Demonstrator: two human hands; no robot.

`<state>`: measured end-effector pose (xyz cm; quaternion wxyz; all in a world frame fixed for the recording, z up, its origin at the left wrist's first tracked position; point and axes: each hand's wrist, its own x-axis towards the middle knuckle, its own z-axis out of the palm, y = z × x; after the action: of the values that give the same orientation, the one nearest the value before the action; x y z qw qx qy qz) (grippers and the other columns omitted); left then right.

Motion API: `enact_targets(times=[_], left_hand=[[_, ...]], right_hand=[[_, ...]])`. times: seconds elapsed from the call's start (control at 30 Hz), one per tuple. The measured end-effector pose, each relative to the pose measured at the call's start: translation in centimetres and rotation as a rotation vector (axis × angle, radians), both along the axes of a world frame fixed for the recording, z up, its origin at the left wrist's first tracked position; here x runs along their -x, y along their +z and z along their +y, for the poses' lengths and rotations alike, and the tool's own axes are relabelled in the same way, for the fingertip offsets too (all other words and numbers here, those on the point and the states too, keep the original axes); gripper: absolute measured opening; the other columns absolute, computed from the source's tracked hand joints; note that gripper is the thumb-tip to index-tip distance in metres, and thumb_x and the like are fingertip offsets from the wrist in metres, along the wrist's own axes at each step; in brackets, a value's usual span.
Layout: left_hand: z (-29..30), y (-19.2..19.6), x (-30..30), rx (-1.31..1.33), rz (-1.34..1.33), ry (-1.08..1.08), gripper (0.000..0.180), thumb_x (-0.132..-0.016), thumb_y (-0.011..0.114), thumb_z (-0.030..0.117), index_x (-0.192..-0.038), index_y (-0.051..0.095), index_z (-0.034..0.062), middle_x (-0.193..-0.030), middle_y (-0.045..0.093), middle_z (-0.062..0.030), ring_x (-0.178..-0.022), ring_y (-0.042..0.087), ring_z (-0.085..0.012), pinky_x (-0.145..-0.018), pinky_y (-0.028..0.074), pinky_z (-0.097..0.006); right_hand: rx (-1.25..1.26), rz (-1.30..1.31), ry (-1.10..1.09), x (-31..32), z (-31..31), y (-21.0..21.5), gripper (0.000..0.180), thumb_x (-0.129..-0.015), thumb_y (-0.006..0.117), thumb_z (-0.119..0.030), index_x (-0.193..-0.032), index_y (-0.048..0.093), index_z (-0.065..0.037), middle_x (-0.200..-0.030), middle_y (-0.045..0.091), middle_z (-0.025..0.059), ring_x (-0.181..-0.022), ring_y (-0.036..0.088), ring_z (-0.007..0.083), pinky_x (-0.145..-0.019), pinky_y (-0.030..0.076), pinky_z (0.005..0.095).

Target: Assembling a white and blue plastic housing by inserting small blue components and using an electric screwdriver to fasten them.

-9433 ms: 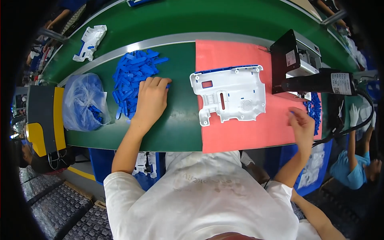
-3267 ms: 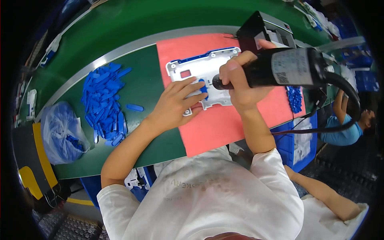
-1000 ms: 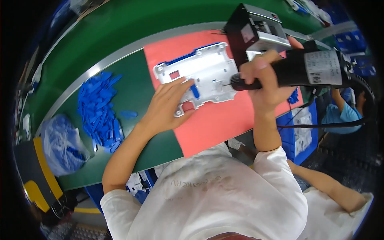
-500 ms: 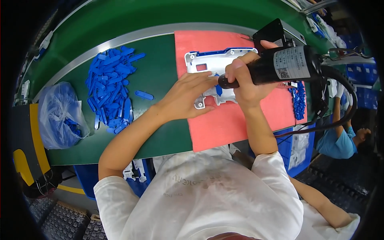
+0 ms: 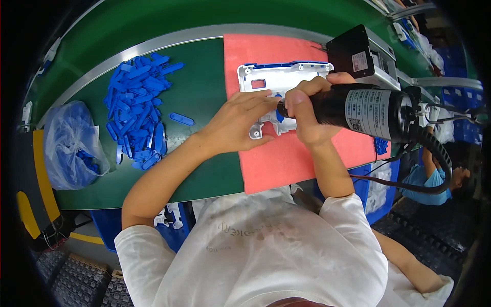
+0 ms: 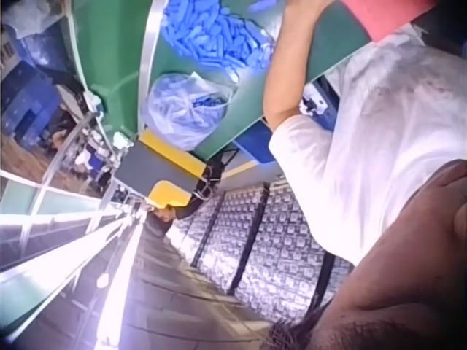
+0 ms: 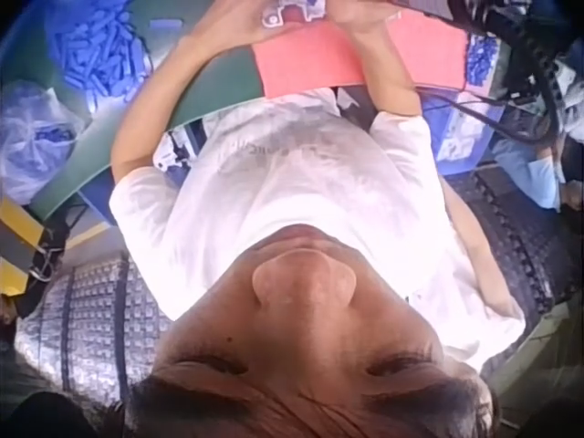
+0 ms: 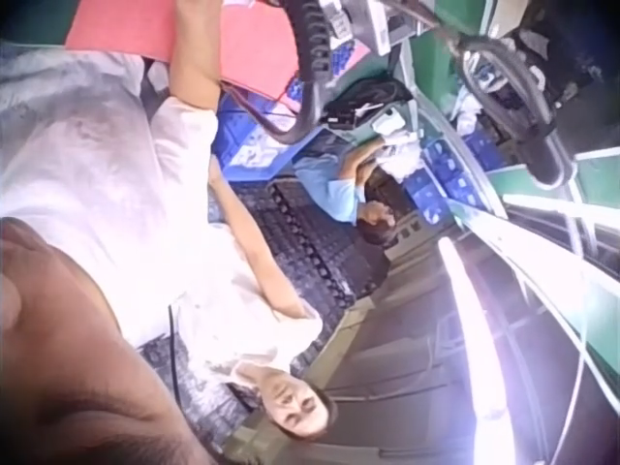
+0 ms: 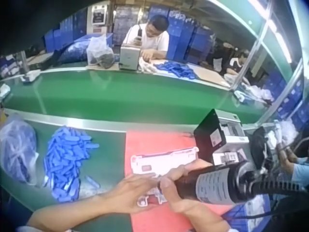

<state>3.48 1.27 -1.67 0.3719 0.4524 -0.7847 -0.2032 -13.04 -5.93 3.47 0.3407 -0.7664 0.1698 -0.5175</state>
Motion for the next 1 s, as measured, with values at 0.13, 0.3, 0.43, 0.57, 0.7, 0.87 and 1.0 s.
enact_targets(times=[0.13,0.3,0.43,0.57,0.7,0.87,1.0], left_hand=[[0.0,-0.1,0.0,-0.005,0.009,0.0,0.061,-0.069,0.079,0.027,-0.121,0.058,0.004,-0.127,0.059,-0.0126,-0.127,0.049,-0.0319,-0.101,0.04,-0.045],[-0.1,0.6,0.1,0.006,-0.032,-0.023,0.063,-0.07,0.078,0.028,-0.124,0.056,0.0042,-0.128,0.057,-0.0142,-0.126,0.049,-0.0335,-0.102,0.04,-0.045],[0.0,0.5,0.2,0.06,-0.101,-0.018,0.056,-0.072,0.077,0.025,-0.122,0.059,0.0068,-0.132,0.055,-0.0121,-0.126,0.048,-0.0331,-0.101,0.04,-0.044],[0.3,0.6,0.6,0.113,-0.213,-0.01,0.049,-0.072,0.076,0.019,-0.118,0.063,0.0095,-0.134,0.055,-0.0079,-0.128,0.048,-0.0311,-0.101,0.04,-0.043],[0.1,1.1,1.0,0.127,-0.235,0.0,0.046,-0.072,0.077,0.019,-0.115,0.065,0.0086,-0.132,0.056,-0.0083,-0.126,0.049,-0.031,-0.099,0.041,-0.043],[-0.2,1.0,1.3,0.138,-0.215,-0.003,0.044,-0.073,0.077,0.021,-0.113,0.066,0.0077,-0.131,0.057,-0.0083,-0.125,0.05,-0.0314,-0.097,0.041,-0.043],[-0.1,1.1,1.2,0.137,-0.216,0.007,0.043,-0.073,0.076,0.022,-0.113,0.066,0.0077,-0.131,0.057,-0.0082,-0.125,0.05,-0.0316,-0.097,0.041,-0.044]], right_hand=[[0.028,0.007,0.025,-0.1,0.0,-0.1,0.052,-0.081,0.057,0.014,-0.12,0.03,-0.006,-0.068,0.053,0.0075,-0.054,0.053,0.012,-0.052,0.047,0.0275],[0.077,-0.003,-0.023,0.1,0.0,0.5,0.052,-0.08,0.057,0.015,-0.12,0.03,-0.006,-0.068,0.053,0.0067,-0.053,0.054,0.0125,-0.052,0.047,0.0276],[-0.097,-0.477,-0.09,2.2,0.3,3.4,0.053,-0.083,0.055,0.003,-0.128,0.028,-0.007,-0.066,0.048,0.0048,-0.046,0.046,0.0147,-0.045,0.044,0.0328],[0.072,-0.732,-0.293,10.0,-3.2,7.0,0.054,-0.079,0.058,0.007,-0.126,0.031,0.0,-0.063,0.054,0.0073,-0.044,0.05,0.0164,-0.046,0.048,0.0345],[0.151,-0.519,-0.507,13.7,-5.2,7.1,0.05,-0.078,0.059,0.009,-0.123,0.036,0.006,-0.063,0.058,0.0073,-0.048,0.054,0.0144,-0.054,0.049,0.0306],[0.138,-0.453,-0.53,13.6,-6.9,5.8,0.046,-0.08,0.062,0.009,-0.121,0.042,0.004,-0.062,0.057,0.0037,-0.05,0.054,0.011,-0.052,0.045,0.0246],[0.09,-0.405,-0.44,13.8,-7.0,5.6,0.044,-0.079,0.064,0.009,-0.118,0.045,0.003,-0.062,0.057,0.0026,-0.048,0.054,0.0105,-0.049,0.043,0.0233]])
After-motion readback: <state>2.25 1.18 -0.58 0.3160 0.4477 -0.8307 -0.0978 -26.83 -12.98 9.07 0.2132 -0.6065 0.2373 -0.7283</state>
